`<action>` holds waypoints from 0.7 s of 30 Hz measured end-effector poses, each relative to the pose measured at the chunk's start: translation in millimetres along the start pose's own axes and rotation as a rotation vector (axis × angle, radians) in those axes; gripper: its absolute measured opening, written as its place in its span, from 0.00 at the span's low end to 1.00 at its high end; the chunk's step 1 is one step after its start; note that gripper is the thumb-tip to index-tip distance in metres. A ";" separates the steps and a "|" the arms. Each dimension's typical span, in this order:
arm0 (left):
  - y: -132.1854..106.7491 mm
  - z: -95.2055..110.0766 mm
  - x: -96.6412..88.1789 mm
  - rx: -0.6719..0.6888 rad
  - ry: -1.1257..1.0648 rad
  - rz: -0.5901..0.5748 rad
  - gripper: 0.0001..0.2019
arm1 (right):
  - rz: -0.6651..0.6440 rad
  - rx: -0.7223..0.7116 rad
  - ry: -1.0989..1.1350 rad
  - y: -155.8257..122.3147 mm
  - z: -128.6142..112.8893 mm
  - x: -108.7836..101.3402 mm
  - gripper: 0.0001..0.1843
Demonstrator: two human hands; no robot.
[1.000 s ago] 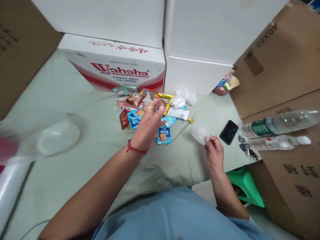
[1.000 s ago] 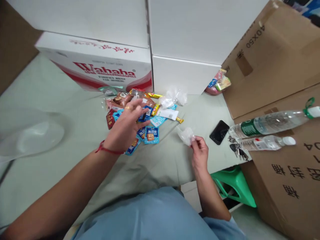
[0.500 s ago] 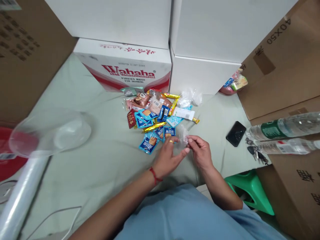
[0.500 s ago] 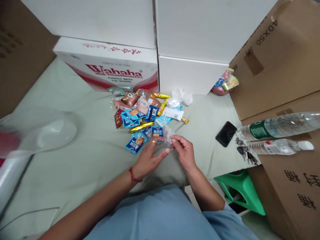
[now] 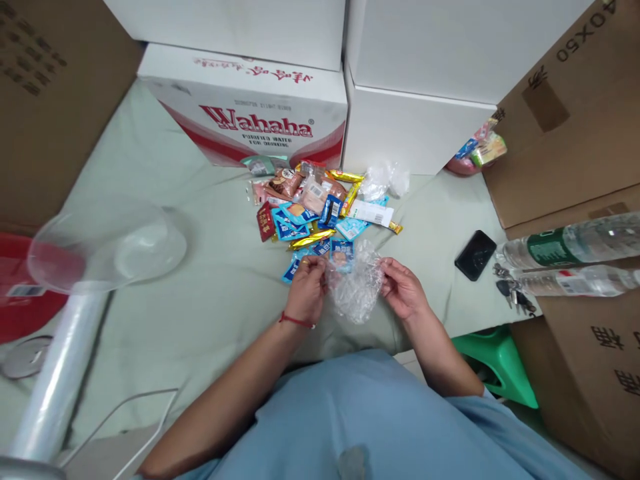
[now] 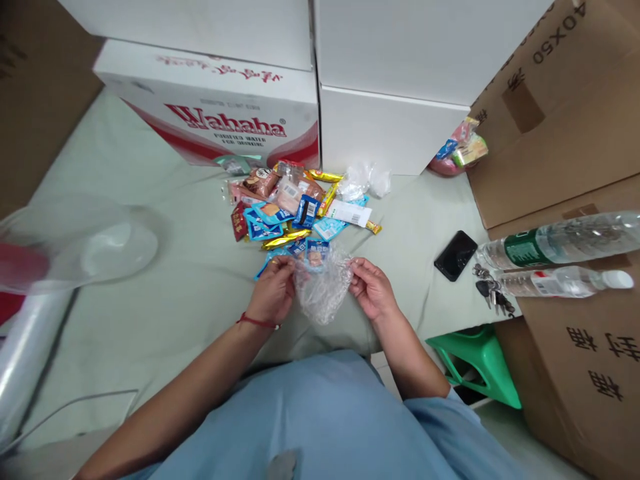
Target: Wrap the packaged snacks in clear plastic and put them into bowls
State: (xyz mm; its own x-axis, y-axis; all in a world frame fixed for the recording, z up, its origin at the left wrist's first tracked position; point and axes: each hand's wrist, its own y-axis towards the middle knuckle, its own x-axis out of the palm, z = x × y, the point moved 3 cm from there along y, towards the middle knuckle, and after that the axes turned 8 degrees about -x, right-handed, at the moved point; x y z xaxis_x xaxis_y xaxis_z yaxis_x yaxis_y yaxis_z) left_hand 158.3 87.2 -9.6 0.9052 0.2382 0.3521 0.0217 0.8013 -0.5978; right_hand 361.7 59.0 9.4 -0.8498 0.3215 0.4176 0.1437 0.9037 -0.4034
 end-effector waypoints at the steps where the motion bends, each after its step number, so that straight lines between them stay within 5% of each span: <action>1: 1.8 0.2 -2.8 0.032 0.003 0.032 0.19 | -0.011 -0.005 -0.035 1.3 2.3 0.2 0.18; 7: 2.9 3.1 -15.7 0.142 0.012 0.102 0.18 | 0.072 -0.354 -0.575 6.7 3.9 -2.8 0.20; 13: -7.7 -1.9 -11.7 0.175 0.017 0.078 0.19 | -0.162 -0.385 -1.077 18.8 13.1 27.6 0.26; 16: -10.0 -2.2 -13.2 0.172 -0.002 0.071 0.18 | -0.216 -0.311 -1.014 29.6 23.5 42.1 0.21; 21: -3.6 5.2 -35.6 0.176 -0.061 0.185 0.14 | -0.263 -0.126 -0.470 31.5 24.7 50.0 0.22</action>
State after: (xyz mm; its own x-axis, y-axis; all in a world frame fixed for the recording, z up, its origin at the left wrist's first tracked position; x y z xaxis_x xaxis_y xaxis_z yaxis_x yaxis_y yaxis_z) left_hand 123.8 78.7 -16.3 0.8596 0.4176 0.2946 -0.2206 0.8232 -0.5232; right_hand 311.2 96.6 -2.5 -0.9960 -0.0541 0.0710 -0.0687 0.9727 -0.2215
